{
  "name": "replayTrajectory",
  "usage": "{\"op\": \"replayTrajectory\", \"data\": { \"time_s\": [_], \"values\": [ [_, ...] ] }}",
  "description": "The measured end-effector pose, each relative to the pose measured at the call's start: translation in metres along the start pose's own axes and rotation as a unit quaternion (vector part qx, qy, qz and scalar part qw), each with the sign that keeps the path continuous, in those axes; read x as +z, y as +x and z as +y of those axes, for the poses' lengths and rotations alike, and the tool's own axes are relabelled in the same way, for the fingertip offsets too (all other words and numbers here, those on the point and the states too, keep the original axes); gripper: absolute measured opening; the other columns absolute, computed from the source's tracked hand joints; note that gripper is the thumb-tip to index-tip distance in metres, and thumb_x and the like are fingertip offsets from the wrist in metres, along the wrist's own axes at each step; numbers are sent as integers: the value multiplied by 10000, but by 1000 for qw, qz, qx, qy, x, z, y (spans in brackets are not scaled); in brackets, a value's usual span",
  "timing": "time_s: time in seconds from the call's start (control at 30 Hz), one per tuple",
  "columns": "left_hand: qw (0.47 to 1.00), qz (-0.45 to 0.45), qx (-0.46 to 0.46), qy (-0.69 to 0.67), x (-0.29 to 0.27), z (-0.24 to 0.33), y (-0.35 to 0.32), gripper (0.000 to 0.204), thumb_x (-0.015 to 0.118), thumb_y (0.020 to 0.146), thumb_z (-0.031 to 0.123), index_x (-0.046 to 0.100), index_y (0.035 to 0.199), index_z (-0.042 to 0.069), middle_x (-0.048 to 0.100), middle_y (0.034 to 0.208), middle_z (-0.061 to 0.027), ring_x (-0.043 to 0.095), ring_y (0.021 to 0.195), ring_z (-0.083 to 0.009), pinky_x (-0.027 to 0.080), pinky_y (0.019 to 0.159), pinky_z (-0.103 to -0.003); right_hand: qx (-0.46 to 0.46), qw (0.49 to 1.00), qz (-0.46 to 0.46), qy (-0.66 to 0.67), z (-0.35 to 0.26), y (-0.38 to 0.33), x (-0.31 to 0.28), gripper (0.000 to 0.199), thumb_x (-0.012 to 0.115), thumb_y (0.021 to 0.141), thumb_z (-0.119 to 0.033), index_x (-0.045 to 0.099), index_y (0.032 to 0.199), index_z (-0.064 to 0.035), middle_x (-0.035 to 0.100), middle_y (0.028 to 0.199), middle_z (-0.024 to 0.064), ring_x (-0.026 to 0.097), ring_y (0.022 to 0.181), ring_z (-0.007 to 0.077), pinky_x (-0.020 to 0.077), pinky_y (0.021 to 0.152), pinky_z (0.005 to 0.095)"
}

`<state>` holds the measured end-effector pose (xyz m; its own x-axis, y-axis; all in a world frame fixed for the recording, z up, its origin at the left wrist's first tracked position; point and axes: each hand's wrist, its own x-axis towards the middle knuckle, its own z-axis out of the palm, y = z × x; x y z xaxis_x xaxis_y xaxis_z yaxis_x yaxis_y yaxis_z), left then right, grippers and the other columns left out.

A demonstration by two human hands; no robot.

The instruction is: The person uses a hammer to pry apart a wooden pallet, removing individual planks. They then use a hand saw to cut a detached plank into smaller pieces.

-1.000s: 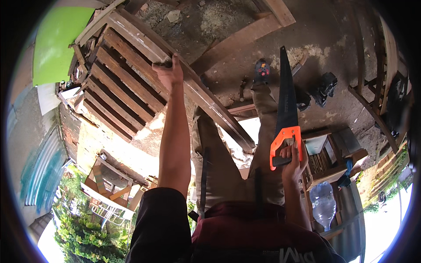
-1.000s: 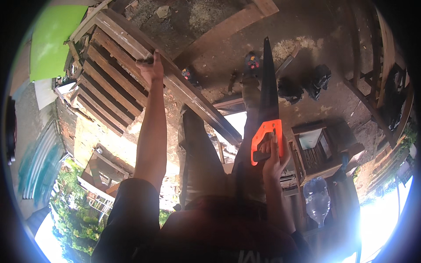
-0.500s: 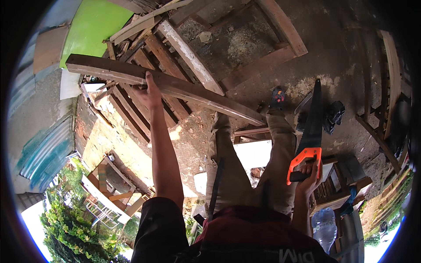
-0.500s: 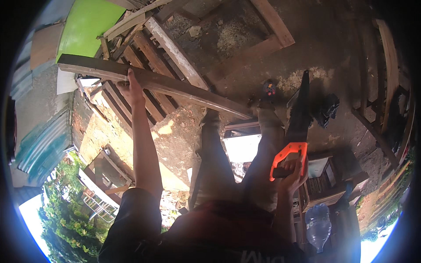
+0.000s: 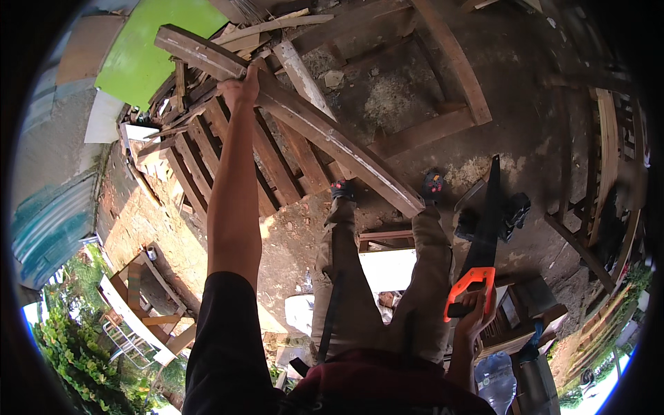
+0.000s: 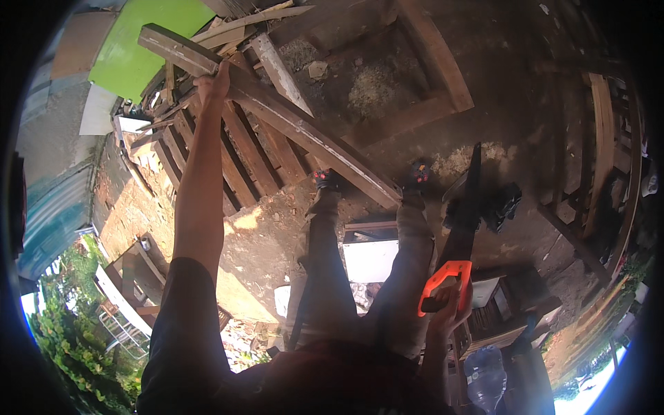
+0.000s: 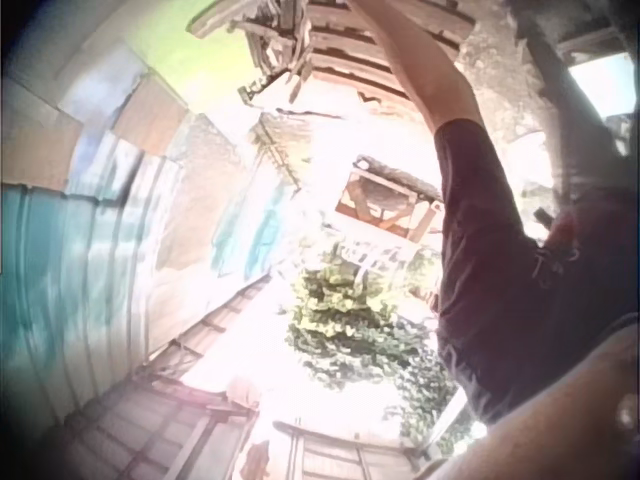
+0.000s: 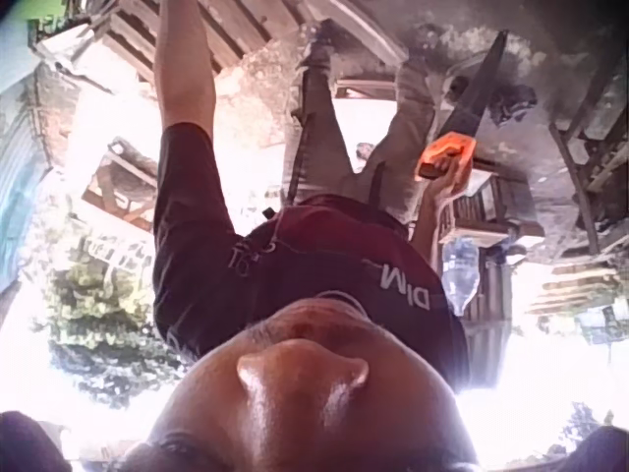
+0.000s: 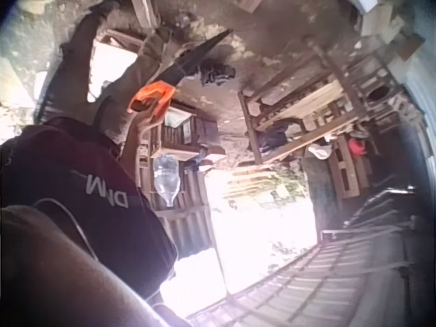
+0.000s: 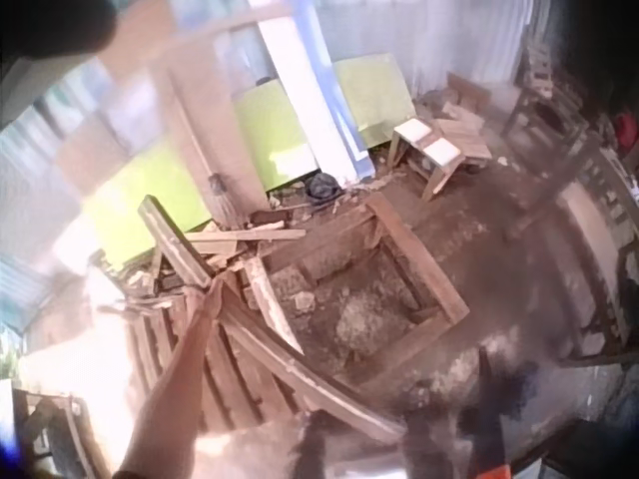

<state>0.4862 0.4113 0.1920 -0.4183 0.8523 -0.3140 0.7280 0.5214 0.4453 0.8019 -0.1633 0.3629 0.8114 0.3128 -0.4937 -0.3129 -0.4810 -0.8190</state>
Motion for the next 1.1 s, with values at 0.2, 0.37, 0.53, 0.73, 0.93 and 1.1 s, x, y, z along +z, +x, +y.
{"op": "replayTrajectory", "data": {
  "time_s": [0.2,0.37,0.53,0.73,0.93,1.1],
  "values": [
    [987,-130,7,94,68,22,7,1553,701,633,840,-262,1509,-6,162,1608,-298,229,1491,-414,385,1138,-506,51,998,-43,0,15,-22,29,186,530,1034,-176,601,1029,-4,411,617,-28,401,544,67,374,530,255],
    [996,-46,7,-80,123,-13,-109,1306,798,759,567,-85,1579,61,117,1631,-245,282,1471,-394,298,1147,-634,49,996,-69,-12,6,-27,53,200,515,1042,-174,552,898,-40,401,625,-30,405,552,67,344,520,258],
    [992,-51,41,108,114,-20,-182,1193,819,792,406,3,1588,56,137,1625,-252,267,1477,-367,290,1144,-628,28,996,-73,-54,-5,-12,60,223,519,1040,-180,534,863,-45,410,623,-19,414,551,80,356,536,264],
    [985,27,128,-116,150,-98,-177,1101,833,768,238,116,1555,-43,242,1551,-313,300,1427,-463,323,1148,-463,67,996,-53,-39,4,5,54,184,521,1034,-164,567,926,-22,405,617,-16,409,547,81,356,540,269],
    [980,57,148,-119,146,-88,-170,980,812,765,152,233,1525,-64,320,1492,-317,375,1365,-473,329,1140,-453,59,996,-51,-35,9,8,49,152,517,1034,-153,570,1050,-12,392,627,-29,392,556,67,344,521,270],
    [971,64,188,-136,143,-62,-141,942,808,746,156,293,1502,-69,364,1466,-317,390,1345,-481,340,1130,-455,90,994,-50,-31,9,17,46,157,513,1037,-150,533,926,-41,404,632,-27,406,564,73,346,534,267]
  ]
}}
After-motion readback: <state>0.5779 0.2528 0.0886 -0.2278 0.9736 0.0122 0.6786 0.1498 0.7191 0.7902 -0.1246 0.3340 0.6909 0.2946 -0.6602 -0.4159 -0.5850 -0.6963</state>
